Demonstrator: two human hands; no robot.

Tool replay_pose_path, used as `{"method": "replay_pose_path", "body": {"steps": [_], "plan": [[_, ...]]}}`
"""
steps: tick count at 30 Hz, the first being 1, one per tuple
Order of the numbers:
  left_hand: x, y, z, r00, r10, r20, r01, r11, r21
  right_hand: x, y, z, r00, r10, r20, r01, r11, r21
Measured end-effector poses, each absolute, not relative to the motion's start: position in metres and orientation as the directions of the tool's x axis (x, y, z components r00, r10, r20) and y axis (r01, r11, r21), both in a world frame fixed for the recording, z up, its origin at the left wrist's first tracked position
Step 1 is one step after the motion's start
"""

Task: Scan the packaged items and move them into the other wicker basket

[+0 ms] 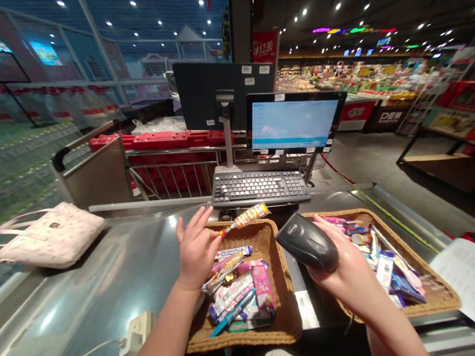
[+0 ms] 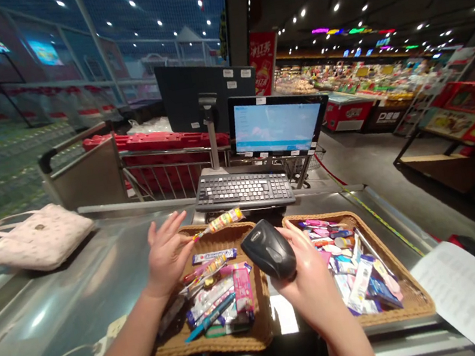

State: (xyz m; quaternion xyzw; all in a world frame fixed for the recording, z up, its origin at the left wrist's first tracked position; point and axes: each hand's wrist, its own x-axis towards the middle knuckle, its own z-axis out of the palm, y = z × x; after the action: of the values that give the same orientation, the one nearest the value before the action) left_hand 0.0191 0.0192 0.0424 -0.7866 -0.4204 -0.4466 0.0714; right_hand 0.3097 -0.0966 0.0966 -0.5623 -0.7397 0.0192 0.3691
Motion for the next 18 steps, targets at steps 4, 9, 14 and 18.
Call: {"method": "replay_pose_path", "body": {"steps": [4,9,14,18], "plan": [[0.006,0.013,0.029,0.271,0.645,0.715,0.741,-0.614,0.272,0.3,-0.094,0.094,-0.11,0.849,0.517,0.802,0.383,-0.458],[-0.01,0.005,0.012,0.307,0.708,0.636,0.757,-0.587,0.287,0.29,-0.088,0.085,-0.102,0.867,0.488,0.796,0.366,-0.483],[-0.019,0.003,-0.007,0.357,0.774,0.523,0.769,-0.561,0.306,0.281,-0.085,0.077,-0.098,0.893,0.439,0.788,0.339,-0.513],[-0.019,0.005,-0.019,0.371,0.824,0.428,0.791,-0.522,0.32,0.276,-0.082,0.076,-0.111,0.906,0.409,0.783,0.333,-0.525]]}}
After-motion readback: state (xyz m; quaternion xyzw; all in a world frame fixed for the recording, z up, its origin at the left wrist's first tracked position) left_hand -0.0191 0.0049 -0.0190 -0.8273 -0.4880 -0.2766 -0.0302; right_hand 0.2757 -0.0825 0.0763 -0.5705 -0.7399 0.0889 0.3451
